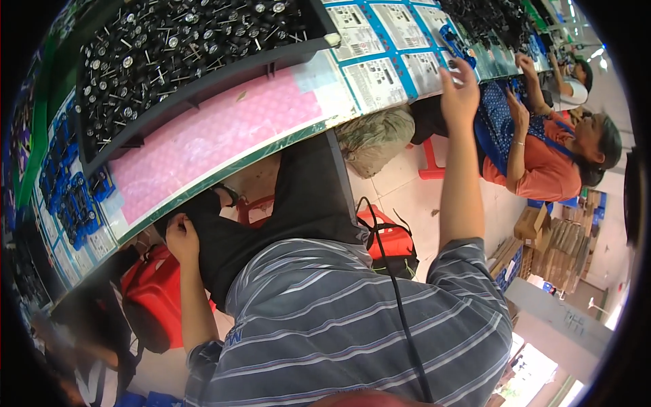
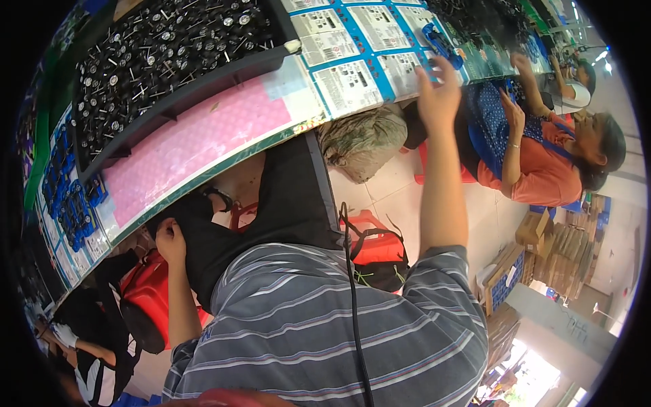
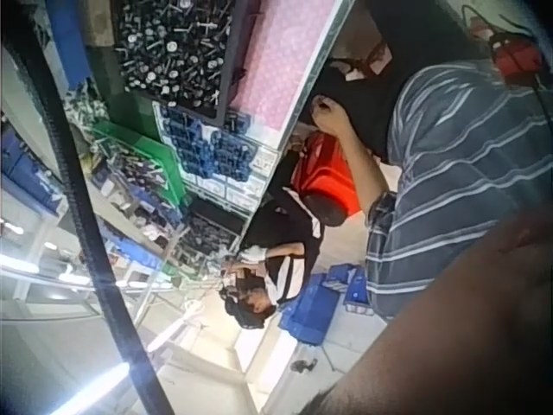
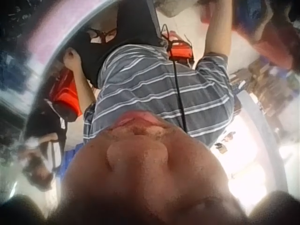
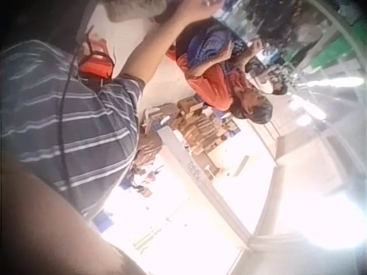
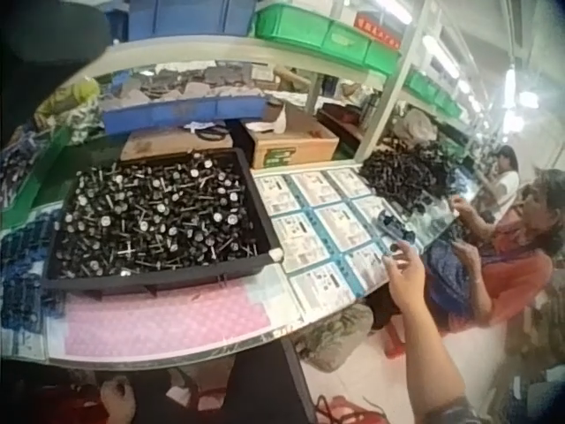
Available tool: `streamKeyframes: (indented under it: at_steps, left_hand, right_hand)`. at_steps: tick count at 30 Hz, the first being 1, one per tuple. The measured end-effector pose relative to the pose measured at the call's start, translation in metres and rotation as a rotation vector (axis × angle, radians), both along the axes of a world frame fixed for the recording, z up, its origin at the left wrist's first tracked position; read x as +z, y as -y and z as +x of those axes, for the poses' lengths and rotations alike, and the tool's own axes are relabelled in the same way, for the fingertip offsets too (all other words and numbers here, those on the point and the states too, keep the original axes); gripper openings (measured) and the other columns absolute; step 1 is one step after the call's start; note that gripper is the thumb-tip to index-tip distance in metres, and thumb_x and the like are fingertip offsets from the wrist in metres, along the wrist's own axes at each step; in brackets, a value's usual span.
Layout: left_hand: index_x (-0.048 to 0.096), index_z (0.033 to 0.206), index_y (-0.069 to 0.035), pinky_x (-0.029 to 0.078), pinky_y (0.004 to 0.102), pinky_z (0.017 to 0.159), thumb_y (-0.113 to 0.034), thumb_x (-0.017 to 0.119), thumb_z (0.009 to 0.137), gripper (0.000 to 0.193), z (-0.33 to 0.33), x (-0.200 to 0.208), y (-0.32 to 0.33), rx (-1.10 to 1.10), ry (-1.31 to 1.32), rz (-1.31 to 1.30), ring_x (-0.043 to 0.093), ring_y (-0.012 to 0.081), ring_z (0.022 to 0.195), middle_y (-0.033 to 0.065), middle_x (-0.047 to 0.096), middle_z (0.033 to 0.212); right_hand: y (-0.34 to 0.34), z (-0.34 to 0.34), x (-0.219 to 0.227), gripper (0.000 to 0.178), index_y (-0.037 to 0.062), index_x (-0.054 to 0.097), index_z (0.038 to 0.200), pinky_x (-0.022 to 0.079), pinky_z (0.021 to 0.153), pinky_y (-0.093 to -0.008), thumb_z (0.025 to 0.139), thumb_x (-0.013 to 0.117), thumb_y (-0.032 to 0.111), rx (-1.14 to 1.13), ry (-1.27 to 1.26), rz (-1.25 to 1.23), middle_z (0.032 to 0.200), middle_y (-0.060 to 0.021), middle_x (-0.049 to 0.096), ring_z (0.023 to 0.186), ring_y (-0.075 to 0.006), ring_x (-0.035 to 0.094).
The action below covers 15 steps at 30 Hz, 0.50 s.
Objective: The person assembles toy cars by taking wheel axles from a tray, attaching them onto toy car chassis by hand, and placing the assembled cars on the table.
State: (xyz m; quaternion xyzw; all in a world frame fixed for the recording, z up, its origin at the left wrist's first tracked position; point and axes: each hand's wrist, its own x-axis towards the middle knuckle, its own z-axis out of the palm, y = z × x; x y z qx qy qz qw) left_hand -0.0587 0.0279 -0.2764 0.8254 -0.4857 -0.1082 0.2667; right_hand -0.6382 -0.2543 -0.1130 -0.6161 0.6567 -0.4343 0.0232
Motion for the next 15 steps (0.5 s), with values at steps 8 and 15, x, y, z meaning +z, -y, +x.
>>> streamKeyframes:
  at_steps: [8, 15]
  left_hand:
    - [0.072, 0.099, -0.005, 0.054, 0.0404, 0.074, -0.017, 0.063, 0.088, 0.020, -0.015, -0.001, 0.021, 0.024, 0.082, 0.104, 0.070, 0.0333, 0.081, 0.0177, 0.071, 0.092]
    - [0.071, 0.103, -0.002, 0.052, 0.0314, 0.070, -0.012, 0.062, 0.091, 0.019, -0.033, 0.006, 0.028, -0.008, -0.202, 0.029, 0.067, 0.0192, 0.077, 0.0118, 0.071, 0.087]
  right_hand:
    - [0.074, -0.127, 0.004, 0.058, -0.0010, 0.059, 0.130, 0.049, 0.097, -0.0378, 0.083, 0.078, 0.027, -0.024, -0.181, 0.060, 0.125, -0.0189, 0.066, 0.116, -0.0313, 0.063]
    - [0.080, -0.145, -0.011, 0.056, -0.0011, 0.062, 0.127, 0.048, 0.098, -0.0394, 0.083, 0.078, 0.029, -0.016, -0.256, 0.137, 0.123, -0.0214, 0.066, 0.118, -0.0325, 0.063]
